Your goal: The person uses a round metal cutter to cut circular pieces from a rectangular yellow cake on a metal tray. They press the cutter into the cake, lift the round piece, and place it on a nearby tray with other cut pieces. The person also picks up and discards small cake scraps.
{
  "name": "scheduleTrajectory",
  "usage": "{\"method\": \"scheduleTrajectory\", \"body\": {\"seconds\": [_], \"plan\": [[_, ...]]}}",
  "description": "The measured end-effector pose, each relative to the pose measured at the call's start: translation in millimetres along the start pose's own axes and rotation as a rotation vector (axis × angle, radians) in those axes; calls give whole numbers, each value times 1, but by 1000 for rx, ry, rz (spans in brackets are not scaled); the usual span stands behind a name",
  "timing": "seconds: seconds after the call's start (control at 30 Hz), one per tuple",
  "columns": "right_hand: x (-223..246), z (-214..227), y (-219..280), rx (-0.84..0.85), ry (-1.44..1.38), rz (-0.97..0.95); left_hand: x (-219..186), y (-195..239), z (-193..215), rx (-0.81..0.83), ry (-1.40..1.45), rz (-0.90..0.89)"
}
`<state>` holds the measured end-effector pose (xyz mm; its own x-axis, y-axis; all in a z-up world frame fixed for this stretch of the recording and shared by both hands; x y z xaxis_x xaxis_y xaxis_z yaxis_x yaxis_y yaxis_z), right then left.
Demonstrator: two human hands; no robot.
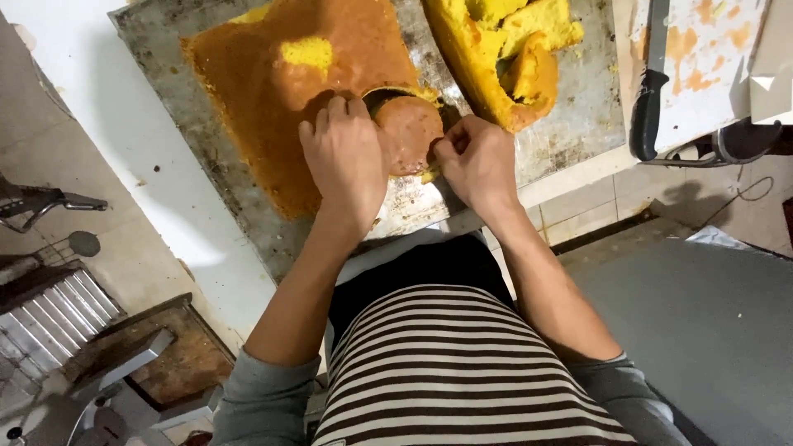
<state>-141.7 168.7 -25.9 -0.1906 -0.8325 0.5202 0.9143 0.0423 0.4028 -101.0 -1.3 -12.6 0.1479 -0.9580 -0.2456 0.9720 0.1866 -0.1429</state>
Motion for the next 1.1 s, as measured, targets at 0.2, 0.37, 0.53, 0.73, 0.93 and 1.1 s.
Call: {"method": "scheduleTrajectory", "body": {"seconds": [0.2,0.37,0.53,0.73,0.93,1.1], "plan": [[9,18,18,-28,-18,-58,-9,4,-25,-25,-42,-28],[-29,31,14,-31,-53,-64,-33,7,-48,32,60,-61],[-42,40,22,41,-246,-137,-33,1,-26,115,345,-49],[-40,42,36,114,-353,7,-54,-7,10,276,481,-392],[-27,26,49,-7,-352,258,-78,-7,2,585,188,-531],[-53,14,43,-137,-345,266,-87,-11,-8,618,27,-671]]}}
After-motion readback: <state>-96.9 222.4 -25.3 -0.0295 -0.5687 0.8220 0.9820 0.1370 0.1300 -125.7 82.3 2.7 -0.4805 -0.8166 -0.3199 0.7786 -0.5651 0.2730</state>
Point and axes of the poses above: each hand's wrist, its own y-axis away from the middle knuckle, its own z-axis out of the back of the hand, x = y × z, the point moved 5 cm from there along -y, towards the middle knuckle, and after that the axes turned 8 degrees about -z, right-handed, at the moved point
